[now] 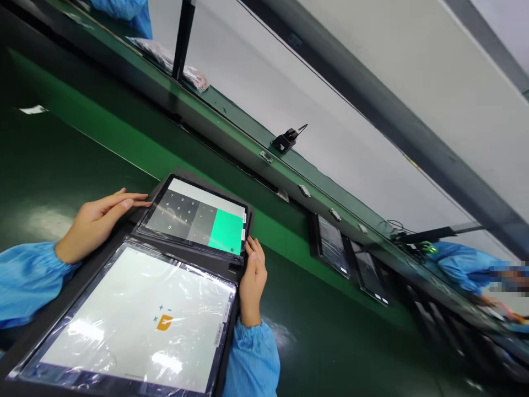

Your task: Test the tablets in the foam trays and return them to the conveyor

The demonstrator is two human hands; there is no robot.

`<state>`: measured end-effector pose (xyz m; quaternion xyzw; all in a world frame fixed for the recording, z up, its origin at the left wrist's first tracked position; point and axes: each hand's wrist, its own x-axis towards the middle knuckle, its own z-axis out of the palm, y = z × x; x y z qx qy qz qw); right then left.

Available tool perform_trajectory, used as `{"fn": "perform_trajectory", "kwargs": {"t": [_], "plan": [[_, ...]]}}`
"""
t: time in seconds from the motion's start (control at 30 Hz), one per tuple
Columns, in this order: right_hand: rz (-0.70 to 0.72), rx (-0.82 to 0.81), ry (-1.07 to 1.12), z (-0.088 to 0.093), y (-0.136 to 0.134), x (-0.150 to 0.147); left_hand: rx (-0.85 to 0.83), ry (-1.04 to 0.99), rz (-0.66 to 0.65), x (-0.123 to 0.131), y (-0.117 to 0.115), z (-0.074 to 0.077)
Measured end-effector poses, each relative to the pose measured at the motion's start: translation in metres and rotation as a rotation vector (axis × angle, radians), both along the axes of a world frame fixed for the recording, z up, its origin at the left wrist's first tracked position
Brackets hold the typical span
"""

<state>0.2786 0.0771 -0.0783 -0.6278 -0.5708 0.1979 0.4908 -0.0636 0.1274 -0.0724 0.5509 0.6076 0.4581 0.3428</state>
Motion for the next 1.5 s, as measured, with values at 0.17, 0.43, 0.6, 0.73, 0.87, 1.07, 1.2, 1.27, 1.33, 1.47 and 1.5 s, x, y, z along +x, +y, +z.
{"fn": "perform_trajectory", "kwargs": {"t": [0.17,0.43,0.6,0.73,0.87,1.07,1.2,1.27,1.33,1.47,1.5], "plan": [[-0.066,-0.026,0.021,0.005,0.013,0.005,0.037,-0.055,0.019,0.012,0.031,0.003],[0.015,-0.259,0.409,-0.004,0.047,0.000,0.029,-0.294,-0.141,0.029,0.086,0.001],[0.074,-0.255,0.405,-0.002,0.042,0.004,0.052,-0.284,-0.165,0.027,0.084,0.000],[0.102,-0.266,0.420,0.000,0.042,0.004,0.019,-0.259,-0.162,0.028,0.086,0.003],[0.026,-0.273,0.427,-0.001,0.046,0.000,-0.007,-0.201,-0.194,0.028,0.090,0.005],[0.128,-0.281,0.477,-0.005,0.046,0.008,0.010,-0.031,-0.257,0.027,0.091,0.005],[0.098,-0.273,0.497,-0.002,0.045,0.007,0.019,0.087,-0.268,0.031,0.095,0.003],[0.072,-0.267,0.531,0.000,0.045,0.003,0.045,0.157,-0.264,0.033,0.097,0.001],[0.060,-0.266,0.559,0.002,0.044,0.001,0.052,0.177,-0.264,0.033,0.098,-0.001],[0.055,-0.256,0.594,0.000,0.044,0.001,0.010,0.010,-0.261,0.028,0.098,-0.008],[0.062,-0.253,0.601,-0.001,0.044,0.002,0.003,-0.025,-0.261,0.027,0.097,-0.010]]}}
